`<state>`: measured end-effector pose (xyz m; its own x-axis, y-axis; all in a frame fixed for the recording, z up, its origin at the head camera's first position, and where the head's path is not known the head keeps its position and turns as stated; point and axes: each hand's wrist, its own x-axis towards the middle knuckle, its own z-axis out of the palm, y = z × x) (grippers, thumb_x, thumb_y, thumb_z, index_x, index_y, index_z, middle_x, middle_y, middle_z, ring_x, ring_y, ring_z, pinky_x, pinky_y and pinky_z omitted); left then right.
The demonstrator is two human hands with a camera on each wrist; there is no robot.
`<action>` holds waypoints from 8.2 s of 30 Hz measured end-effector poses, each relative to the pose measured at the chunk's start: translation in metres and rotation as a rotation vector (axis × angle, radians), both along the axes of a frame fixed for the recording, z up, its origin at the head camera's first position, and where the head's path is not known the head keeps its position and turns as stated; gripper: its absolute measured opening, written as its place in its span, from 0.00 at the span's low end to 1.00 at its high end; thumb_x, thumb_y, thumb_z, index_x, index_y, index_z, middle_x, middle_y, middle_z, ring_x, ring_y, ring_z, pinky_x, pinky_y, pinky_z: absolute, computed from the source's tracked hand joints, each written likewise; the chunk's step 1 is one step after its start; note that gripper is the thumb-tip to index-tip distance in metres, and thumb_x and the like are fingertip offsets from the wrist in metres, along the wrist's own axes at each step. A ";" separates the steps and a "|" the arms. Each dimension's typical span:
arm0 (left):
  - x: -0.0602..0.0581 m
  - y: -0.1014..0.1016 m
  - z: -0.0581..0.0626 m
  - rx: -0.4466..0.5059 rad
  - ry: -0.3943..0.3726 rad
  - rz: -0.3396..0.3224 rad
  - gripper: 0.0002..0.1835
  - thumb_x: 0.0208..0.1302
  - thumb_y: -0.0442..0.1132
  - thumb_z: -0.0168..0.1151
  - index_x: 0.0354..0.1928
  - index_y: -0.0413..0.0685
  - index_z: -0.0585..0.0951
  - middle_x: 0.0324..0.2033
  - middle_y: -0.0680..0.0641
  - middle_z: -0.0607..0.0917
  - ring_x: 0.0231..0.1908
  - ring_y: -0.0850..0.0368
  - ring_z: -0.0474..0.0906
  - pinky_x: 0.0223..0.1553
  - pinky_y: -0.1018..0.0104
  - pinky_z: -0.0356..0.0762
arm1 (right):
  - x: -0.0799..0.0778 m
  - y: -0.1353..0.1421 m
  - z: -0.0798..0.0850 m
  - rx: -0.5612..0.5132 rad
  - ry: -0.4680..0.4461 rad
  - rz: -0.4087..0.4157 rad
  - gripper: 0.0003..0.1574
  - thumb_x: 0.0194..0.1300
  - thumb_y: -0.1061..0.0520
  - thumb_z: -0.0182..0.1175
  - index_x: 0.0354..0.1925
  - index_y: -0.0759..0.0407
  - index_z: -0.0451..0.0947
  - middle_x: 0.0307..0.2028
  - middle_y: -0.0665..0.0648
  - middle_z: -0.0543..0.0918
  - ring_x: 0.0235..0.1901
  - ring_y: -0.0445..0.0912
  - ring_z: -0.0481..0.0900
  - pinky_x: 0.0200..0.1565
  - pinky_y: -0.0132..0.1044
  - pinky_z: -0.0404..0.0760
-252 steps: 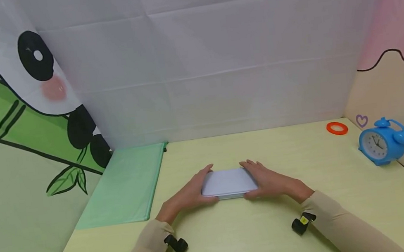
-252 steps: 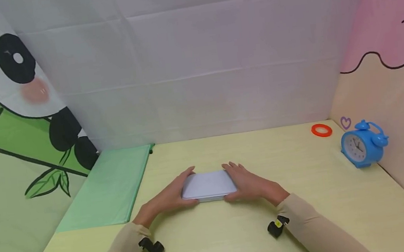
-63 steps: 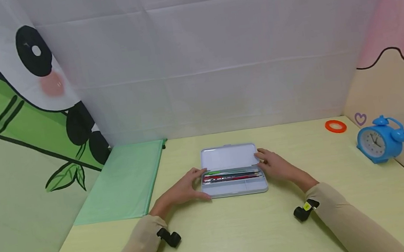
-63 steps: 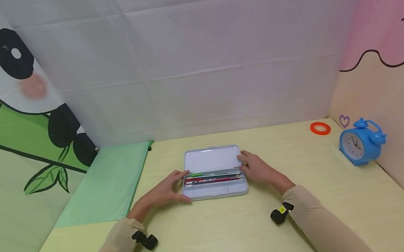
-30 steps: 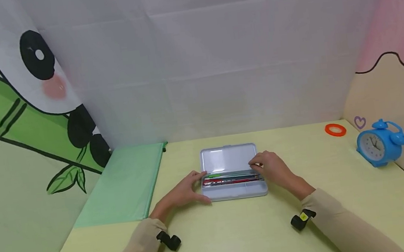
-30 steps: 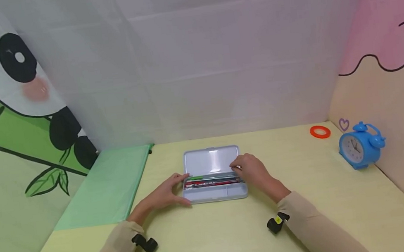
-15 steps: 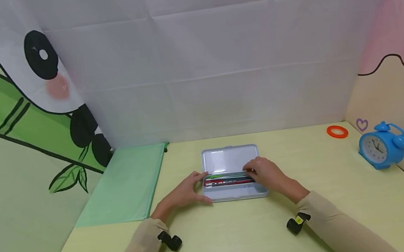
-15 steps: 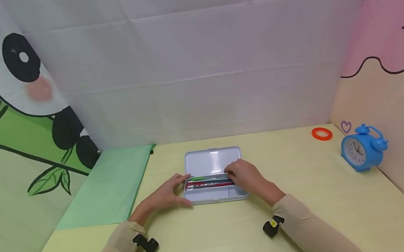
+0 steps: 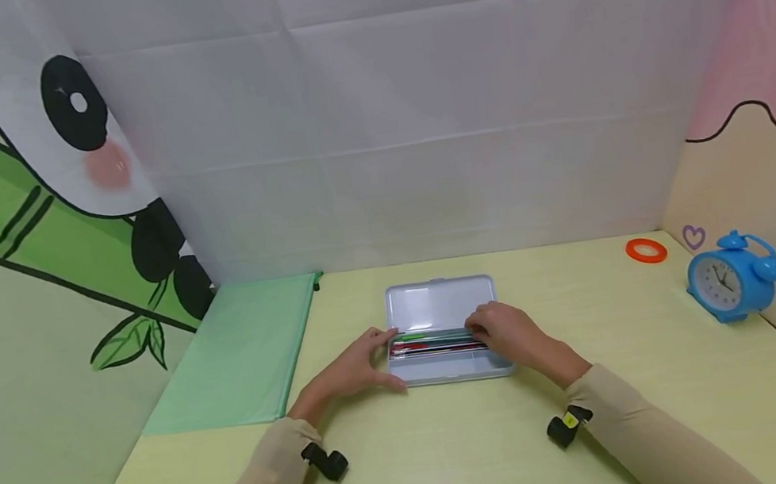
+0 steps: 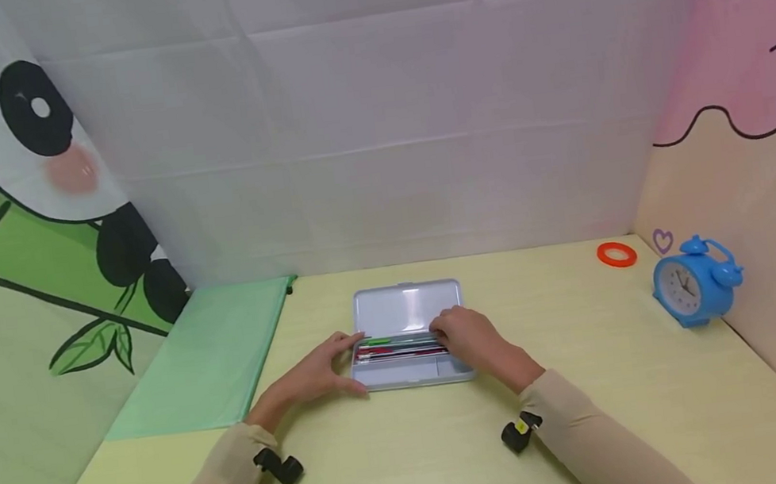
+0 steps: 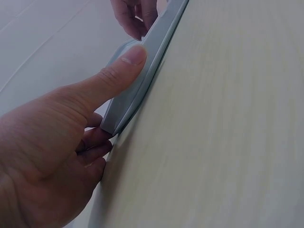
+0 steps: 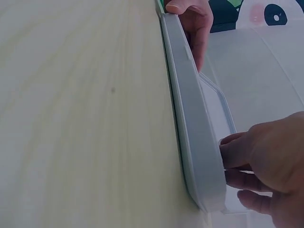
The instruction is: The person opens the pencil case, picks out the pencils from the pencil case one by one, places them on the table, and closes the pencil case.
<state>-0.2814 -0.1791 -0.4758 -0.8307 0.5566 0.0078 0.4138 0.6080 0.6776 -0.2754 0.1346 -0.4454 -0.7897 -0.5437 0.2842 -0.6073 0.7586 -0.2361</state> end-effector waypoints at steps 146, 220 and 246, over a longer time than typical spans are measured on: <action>0.004 -0.001 0.005 0.005 0.017 0.037 0.54 0.43 0.56 0.83 0.72 0.46 0.69 0.52 0.53 0.73 0.54 0.54 0.67 0.59 0.53 0.68 | -0.030 0.142 0.031 0.156 -0.496 -0.076 0.09 0.54 0.70 0.71 0.35 0.62 0.90 0.35 0.53 0.86 0.33 0.44 0.77 0.37 0.39 0.81; 0.002 -0.002 0.003 -0.003 0.026 0.019 0.55 0.43 0.59 0.81 0.73 0.47 0.69 0.51 0.54 0.73 0.53 0.55 0.68 0.57 0.54 0.70 | -0.014 0.066 0.035 -0.020 -0.214 0.129 0.06 0.62 0.68 0.67 0.39 0.66 0.88 0.35 0.54 0.86 0.34 0.44 0.82 0.37 0.37 0.83; 0.003 -0.002 0.004 0.004 0.025 0.006 0.54 0.44 0.58 0.81 0.72 0.44 0.69 0.51 0.53 0.73 0.53 0.54 0.68 0.59 0.52 0.69 | 0.004 0.005 0.007 -0.065 -0.186 0.191 0.08 0.64 0.62 0.68 0.42 0.65 0.88 0.34 0.50 0.83 0.33 0.39 0.78 0.37 0.32 0.80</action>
